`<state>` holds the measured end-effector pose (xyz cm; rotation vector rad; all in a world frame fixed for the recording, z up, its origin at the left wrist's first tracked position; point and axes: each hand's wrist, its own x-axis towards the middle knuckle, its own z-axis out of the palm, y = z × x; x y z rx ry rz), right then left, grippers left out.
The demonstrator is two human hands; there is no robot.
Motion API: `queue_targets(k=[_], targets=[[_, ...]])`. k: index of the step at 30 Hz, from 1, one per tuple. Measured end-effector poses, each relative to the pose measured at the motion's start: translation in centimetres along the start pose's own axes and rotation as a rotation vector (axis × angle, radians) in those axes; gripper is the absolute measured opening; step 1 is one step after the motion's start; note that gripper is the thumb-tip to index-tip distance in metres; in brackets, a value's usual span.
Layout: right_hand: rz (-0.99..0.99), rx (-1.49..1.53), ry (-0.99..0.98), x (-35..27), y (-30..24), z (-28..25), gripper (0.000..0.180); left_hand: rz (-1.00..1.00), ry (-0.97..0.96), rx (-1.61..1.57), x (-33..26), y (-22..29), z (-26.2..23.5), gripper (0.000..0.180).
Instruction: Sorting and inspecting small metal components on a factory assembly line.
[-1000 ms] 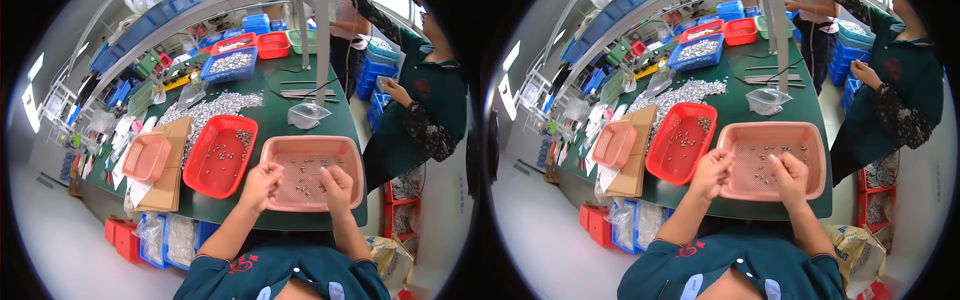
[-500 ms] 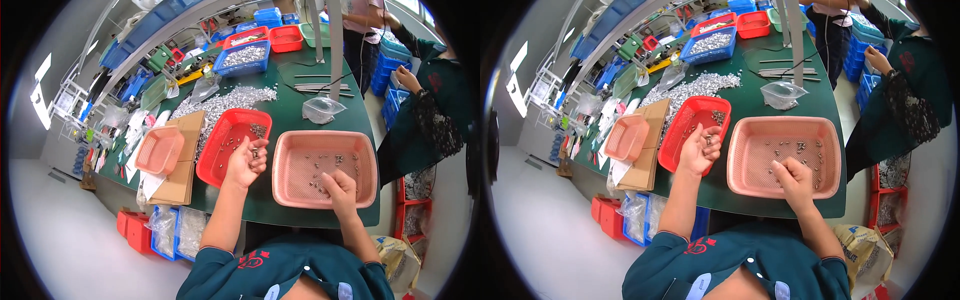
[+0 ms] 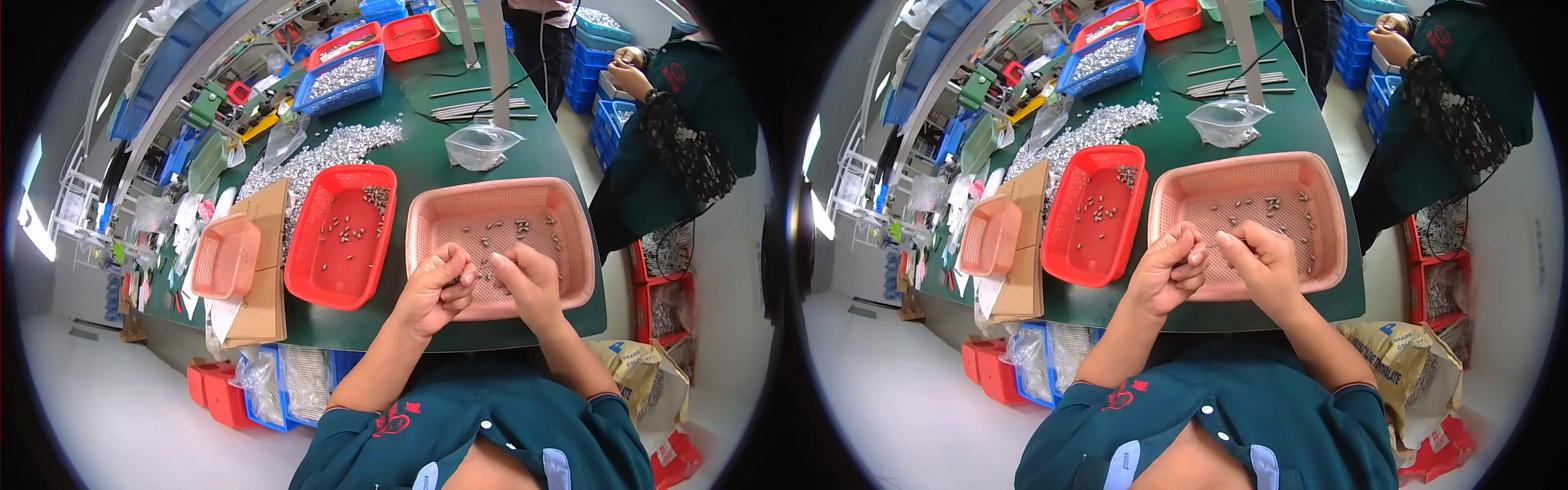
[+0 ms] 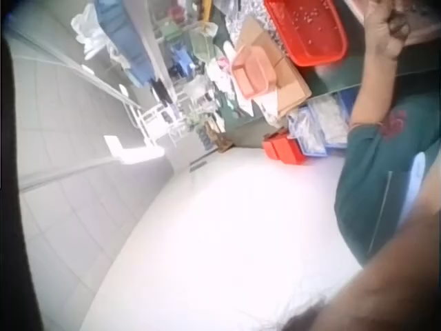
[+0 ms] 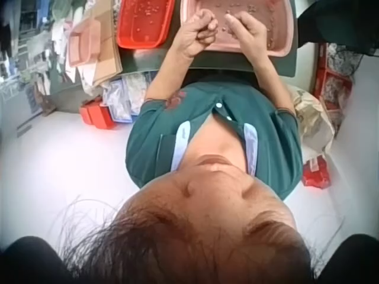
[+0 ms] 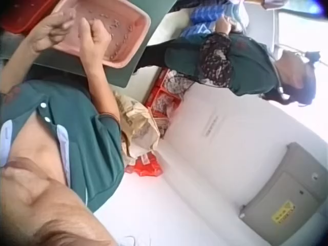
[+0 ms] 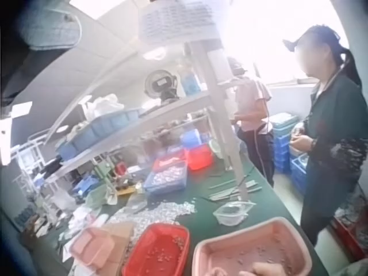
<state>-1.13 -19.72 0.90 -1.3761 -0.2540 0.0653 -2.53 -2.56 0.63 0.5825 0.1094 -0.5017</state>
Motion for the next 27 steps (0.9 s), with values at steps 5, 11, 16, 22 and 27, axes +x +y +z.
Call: queue_targets(k=[5, 11, 16, 22, 27], targets=[[-0.009, -0.055, 0.015, 0.2, 0.1, -0.5, 0.019, 0.022, 0.023, 0.070, 0.3, -0.5, -0.1, 0.013], [-0.061, -0.133, -0.011, 0.5, -0.3, -0.5, 0.018, -0.041, 0.073, 0.093, 0.3, -0.6, 0.4, 0.015], [-0.201, -0.368, -0.033, 0.7, -0.3, -0.9, 0.018, 0.023, 0.122, 0.244, 0.5, -0.6, 0.4, 0.011], [-0.274, -0.305, -0.050, 0.7, -0.2, -0.4, 0.021, 0.077, 0.114, 0.367, 0.8, -0.5, 1.0, 0.014], [0.073, -0.059, -0.006, 0.4, 1.1, -0.9, 0.022, 0.008, 0.239, 0.209, 0.7, -0.4, 2.6, 0.016]])
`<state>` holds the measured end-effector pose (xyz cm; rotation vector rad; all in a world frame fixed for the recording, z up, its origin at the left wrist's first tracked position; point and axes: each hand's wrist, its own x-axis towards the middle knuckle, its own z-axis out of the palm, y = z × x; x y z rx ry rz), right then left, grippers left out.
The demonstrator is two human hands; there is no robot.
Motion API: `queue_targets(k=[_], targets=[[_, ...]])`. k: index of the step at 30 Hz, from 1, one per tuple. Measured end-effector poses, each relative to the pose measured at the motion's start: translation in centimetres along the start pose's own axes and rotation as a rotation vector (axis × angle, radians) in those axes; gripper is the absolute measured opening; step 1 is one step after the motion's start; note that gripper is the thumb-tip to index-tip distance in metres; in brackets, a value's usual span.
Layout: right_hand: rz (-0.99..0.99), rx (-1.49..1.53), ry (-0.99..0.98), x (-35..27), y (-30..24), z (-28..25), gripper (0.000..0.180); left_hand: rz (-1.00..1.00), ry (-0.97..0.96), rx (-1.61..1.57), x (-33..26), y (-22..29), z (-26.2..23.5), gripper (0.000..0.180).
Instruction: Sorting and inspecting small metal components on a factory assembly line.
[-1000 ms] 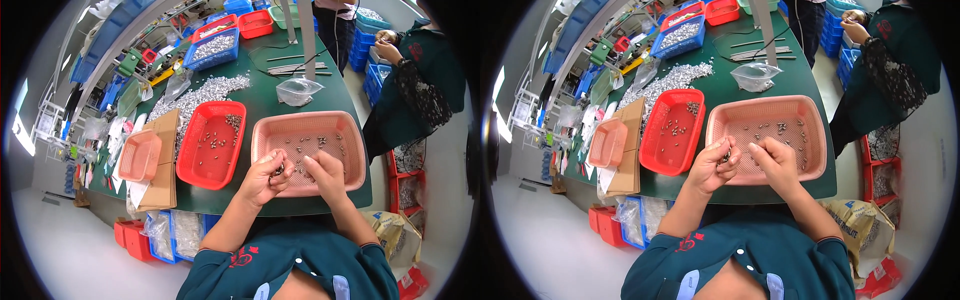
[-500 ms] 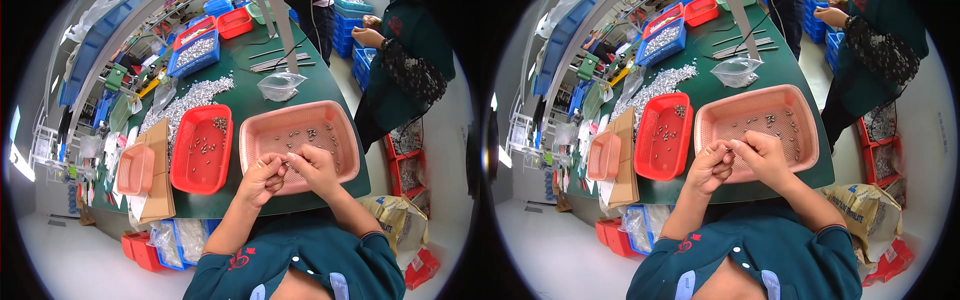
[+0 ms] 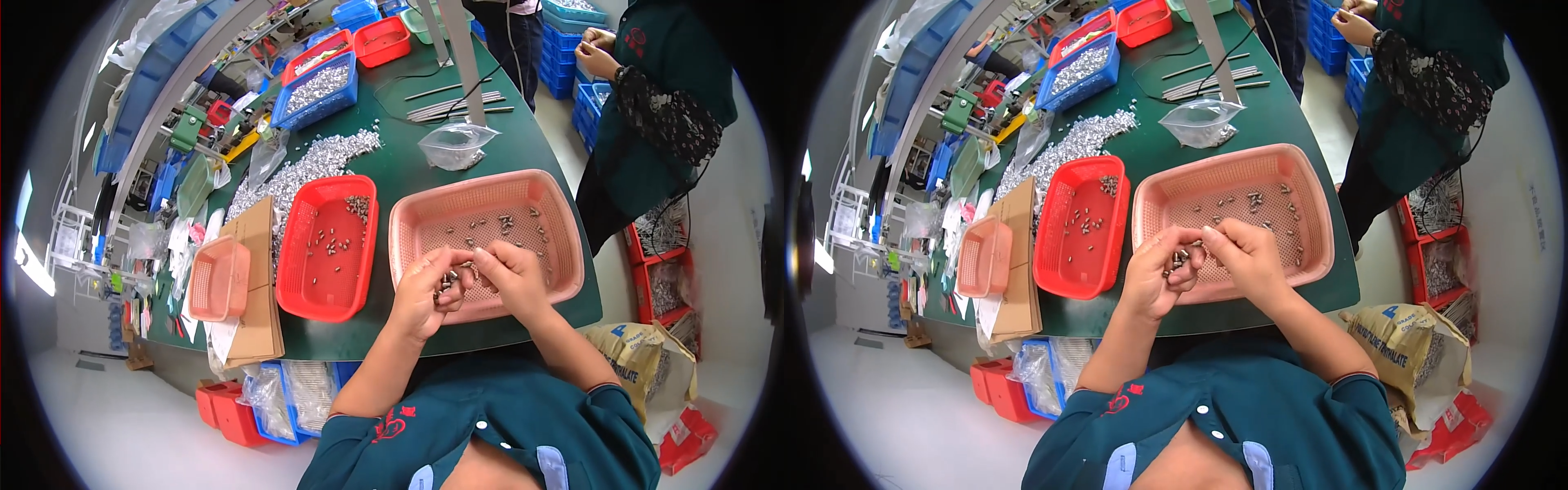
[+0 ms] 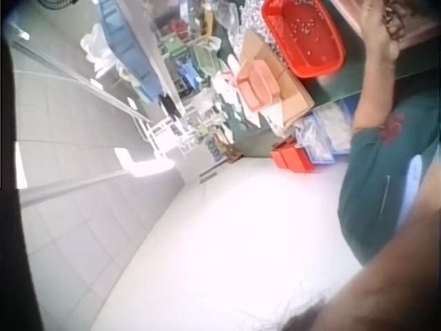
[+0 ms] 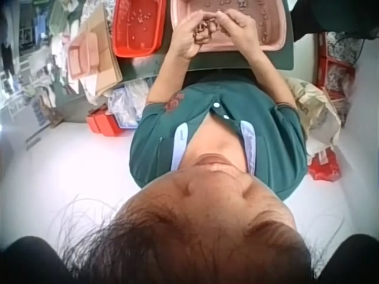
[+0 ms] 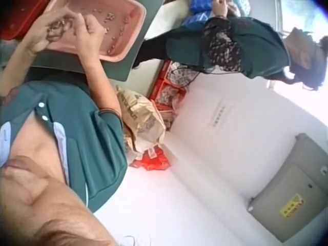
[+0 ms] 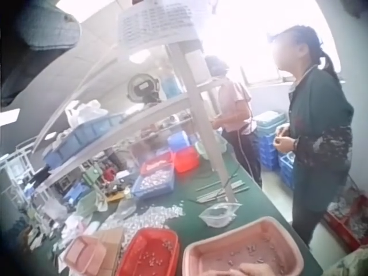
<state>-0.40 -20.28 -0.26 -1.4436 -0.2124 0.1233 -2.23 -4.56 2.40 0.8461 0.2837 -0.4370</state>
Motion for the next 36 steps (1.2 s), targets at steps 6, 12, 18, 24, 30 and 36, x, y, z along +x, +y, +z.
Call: queue_targets(k=[6, 12, 18, 24, 30, 36], targets=[[0.003, 0.026, 0.007, -0.2, -0.2, 0.3, 0.026, 0.100, -0.042, 0.177, 0.2, -0.7, -0.3, 0.012], [-0.033, 0.007, 0.135, 0.3, 0.2, -1.3, 0.028, 0.054, 0.045, 0.260, 0.7, -0.4, -0.1, 0.019], [-0.040, -0.029, 0.105, -0.2, 0.2, -0.7, 0.026, -0.113, 0.018, 0.101, 0.8, 0.1, -1.0, 0.030], [-0.031, -0.063, 0.085, 0.0, 0.2, -0.6, 0.025, -0.097, -0.048, 0.064, 0.2, 0.5, -0.7, 0.022], [-0.057, -0.040, 0.062, -0.4, 0.0, 0.0, 0.023, -0.061, -0.125, -0.048, 0.3, -0.3, -1.7, 0.013], [-0.097, -0.017, 0.065, -0.4, -0.3, 0.3, 0.021, -0.055, -0.218, -0.125, 0.6, -1.0, -2.2, 0.014]])
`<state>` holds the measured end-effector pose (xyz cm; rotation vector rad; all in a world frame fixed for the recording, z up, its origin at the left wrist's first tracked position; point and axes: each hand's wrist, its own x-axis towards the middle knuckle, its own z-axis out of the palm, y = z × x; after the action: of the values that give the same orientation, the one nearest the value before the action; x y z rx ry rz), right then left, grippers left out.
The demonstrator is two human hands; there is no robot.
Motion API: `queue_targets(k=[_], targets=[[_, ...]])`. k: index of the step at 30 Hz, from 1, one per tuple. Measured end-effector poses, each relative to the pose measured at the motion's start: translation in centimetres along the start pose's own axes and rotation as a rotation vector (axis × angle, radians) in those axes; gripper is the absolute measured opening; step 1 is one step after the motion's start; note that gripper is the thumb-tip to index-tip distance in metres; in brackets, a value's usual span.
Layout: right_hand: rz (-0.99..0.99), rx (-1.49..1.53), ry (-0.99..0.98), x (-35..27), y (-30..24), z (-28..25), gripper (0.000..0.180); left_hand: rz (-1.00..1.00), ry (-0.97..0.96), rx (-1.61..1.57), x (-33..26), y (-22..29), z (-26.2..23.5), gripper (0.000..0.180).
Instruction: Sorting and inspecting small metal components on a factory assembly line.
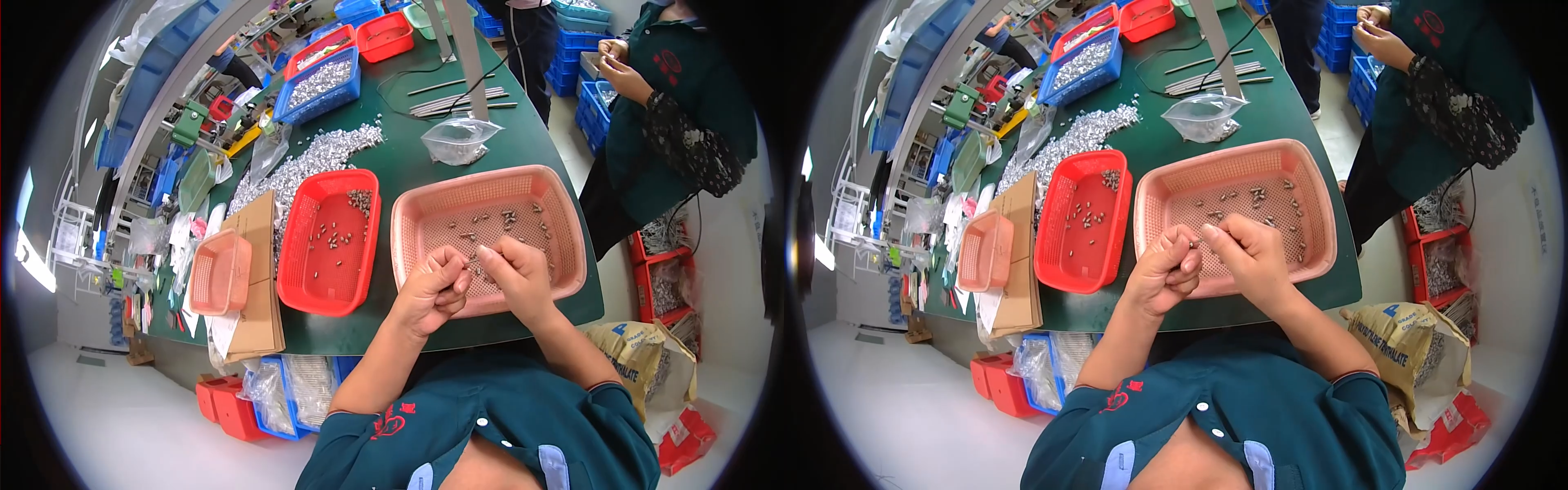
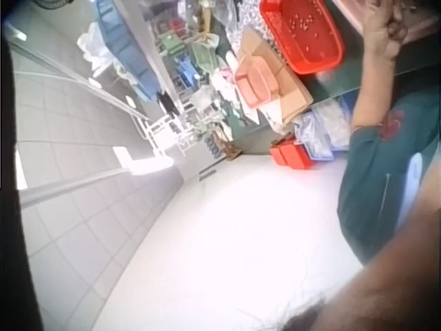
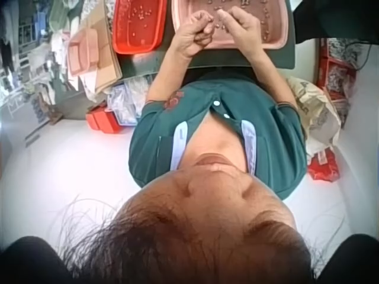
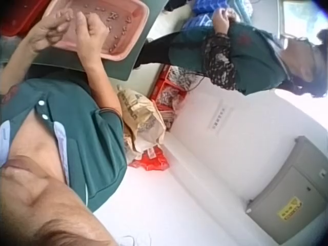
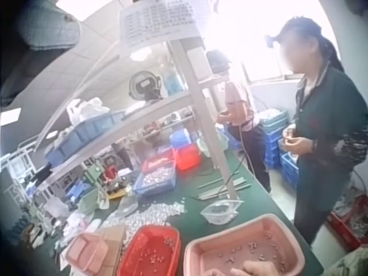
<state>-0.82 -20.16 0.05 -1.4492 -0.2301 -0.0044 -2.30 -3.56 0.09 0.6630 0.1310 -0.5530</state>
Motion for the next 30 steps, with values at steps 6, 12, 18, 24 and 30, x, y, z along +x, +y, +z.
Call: queue_targets(k=[6, 12, 18, 24, 30], targets=[[-0.087, -0.116, -0.024, 0.5, -0.5, 0.0, 0.020, -0.013, -0.006, 0.042, 0.2, 0.2, 0.0, 0.017], [-0.406, -0.466, -0.083, 0.6, -2.1, 0.0, 0.023, 0.033, 0.110, 0.198, -0.5, 0.1, 1.1, 0.023], [-0.402, -0.452, -0.141, 0.3, -1.6, -0.2, 0.022, 0.010, 0.231, 0.390, -0.7, 0.0, 1.5, 0.035], [-0.349, -0.379, -0.128, -0.1, -1.4, 0.4, 0.024, 0.057, 0.227, 0.479, -1.0, -0.2, 2.6, 0.039], [-0.257, -0.318, -0.140, 0.0, -0.2, 0.5, 0.023, -0.034, 0.199, 0.371, -1.6, 0.3, 2.5, 0.025]])
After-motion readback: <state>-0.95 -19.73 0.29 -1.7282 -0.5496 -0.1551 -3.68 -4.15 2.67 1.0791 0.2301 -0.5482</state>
